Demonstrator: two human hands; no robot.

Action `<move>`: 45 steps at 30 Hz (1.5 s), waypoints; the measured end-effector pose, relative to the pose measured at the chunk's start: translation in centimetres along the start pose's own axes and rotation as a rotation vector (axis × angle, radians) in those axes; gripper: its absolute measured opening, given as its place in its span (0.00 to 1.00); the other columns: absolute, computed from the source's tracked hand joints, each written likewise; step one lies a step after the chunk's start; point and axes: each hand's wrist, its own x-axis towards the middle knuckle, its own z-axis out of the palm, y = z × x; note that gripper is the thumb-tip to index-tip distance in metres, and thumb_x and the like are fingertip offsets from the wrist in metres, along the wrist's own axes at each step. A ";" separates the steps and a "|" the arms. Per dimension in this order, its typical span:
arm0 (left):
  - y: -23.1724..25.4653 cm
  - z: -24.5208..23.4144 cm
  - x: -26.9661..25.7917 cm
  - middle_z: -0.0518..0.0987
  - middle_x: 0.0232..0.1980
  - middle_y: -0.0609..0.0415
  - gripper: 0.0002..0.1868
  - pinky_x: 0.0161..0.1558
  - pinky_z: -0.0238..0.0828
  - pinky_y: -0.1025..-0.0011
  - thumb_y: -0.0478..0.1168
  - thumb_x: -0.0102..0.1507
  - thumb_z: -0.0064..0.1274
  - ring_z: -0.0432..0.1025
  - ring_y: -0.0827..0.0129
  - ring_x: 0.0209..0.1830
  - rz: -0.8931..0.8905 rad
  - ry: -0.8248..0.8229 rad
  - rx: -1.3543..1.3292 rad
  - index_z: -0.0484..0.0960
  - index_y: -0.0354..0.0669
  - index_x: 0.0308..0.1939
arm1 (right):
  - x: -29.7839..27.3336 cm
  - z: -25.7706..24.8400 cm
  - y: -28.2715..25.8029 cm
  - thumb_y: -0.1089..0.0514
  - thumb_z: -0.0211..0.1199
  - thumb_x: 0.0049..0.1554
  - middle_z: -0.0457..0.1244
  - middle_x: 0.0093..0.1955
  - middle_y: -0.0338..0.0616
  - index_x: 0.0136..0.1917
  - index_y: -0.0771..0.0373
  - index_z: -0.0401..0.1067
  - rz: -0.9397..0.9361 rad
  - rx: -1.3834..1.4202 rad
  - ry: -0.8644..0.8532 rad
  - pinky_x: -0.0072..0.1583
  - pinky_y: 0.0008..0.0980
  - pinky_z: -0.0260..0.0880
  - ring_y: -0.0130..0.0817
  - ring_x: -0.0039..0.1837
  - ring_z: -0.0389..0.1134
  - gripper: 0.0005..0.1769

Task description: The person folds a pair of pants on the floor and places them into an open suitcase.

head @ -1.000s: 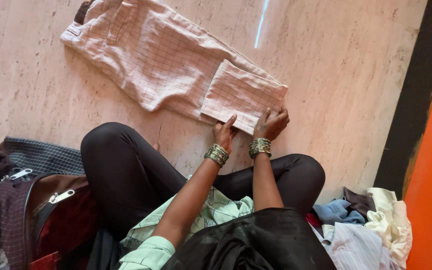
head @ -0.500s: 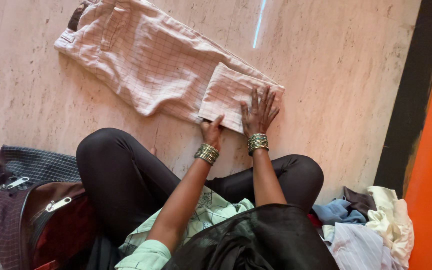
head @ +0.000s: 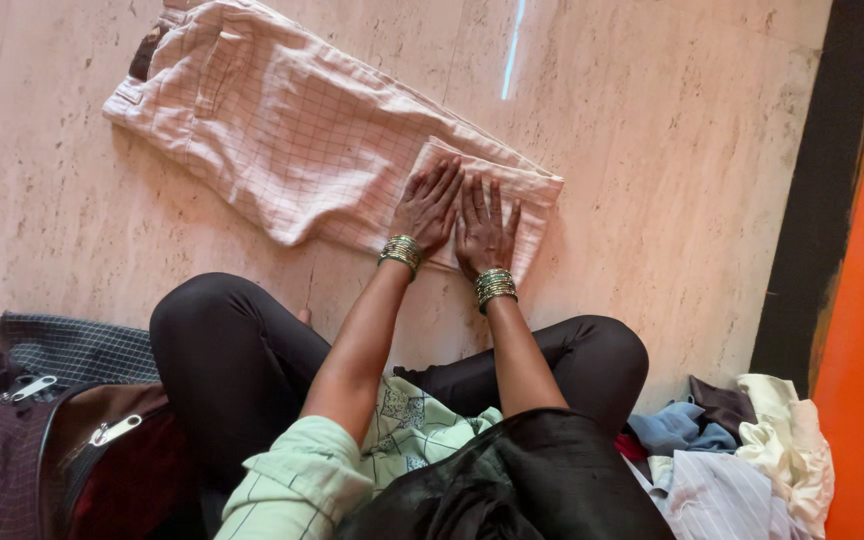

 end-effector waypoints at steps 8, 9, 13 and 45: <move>-1.0 0.8 -0.4 0.43 0.86 0.56 0.38 0.81 0.26 0.62 0.53 0.69 0.36 0.37 0.70 0.85 0.004 -0.074 0.195 0.49 0.44 0.82 | 0.4 -0.4 1.4 0.47 0.42 0.65 0.33 0.89 0.36 0.86 0.55 0.38 0.334 0.075 0.103 0.83 0.51 0.25 0.34 0.88 0.32 0.39; -0.9 0.6 -0.7 0.43 0.86 0.56 0.38 0.81 0.26 0.62 0.53 0.69 0.36 0.37 0.70 0.85 0.003 -0.081 0.192 0.49 0.44 0.82 | 0.2 -0.5 1.7 0.47 0.42 0.65 0.33 0.89 0.36 0.86 0.55 0.38 0.337 0.074 0.096 0.83 0.51 0.25 0.34 0.88 0.32 0.39; -1.0 -0.6 -0.3 0.41 0.86 0.56 0.43 0.80 0.25 0.62 0.59 0.68 0.37 0.35 0.69 0.85 -0.040 -0.081 0.133 0.46 0.41 0.82 | 1.0 -0.7 2.7 0.46 0.42 0.66 0.30 0.89 0.39 0.86 0.57 0.36 0.465 0.152 0.125 0.81 0.55 0.25 0.36 0.88 0.30 0.40; -1.7 0.7 -0.8 0.41 0.86 0.55 0.41 0.80 0.23 0.61 0.57 0.69 0.37 0.35 0.67 0.85 -0.038 -0.077 0.083 0.47 0.43 0.82 | 0.2 1.6 -2.6 0.38 0.35 0.69 0.27 0.88 0.52 0.85 0.64 0.30 0.374 0.085 0.152 0.82 0.53 0.22 0.42 0.88 0.25 0.43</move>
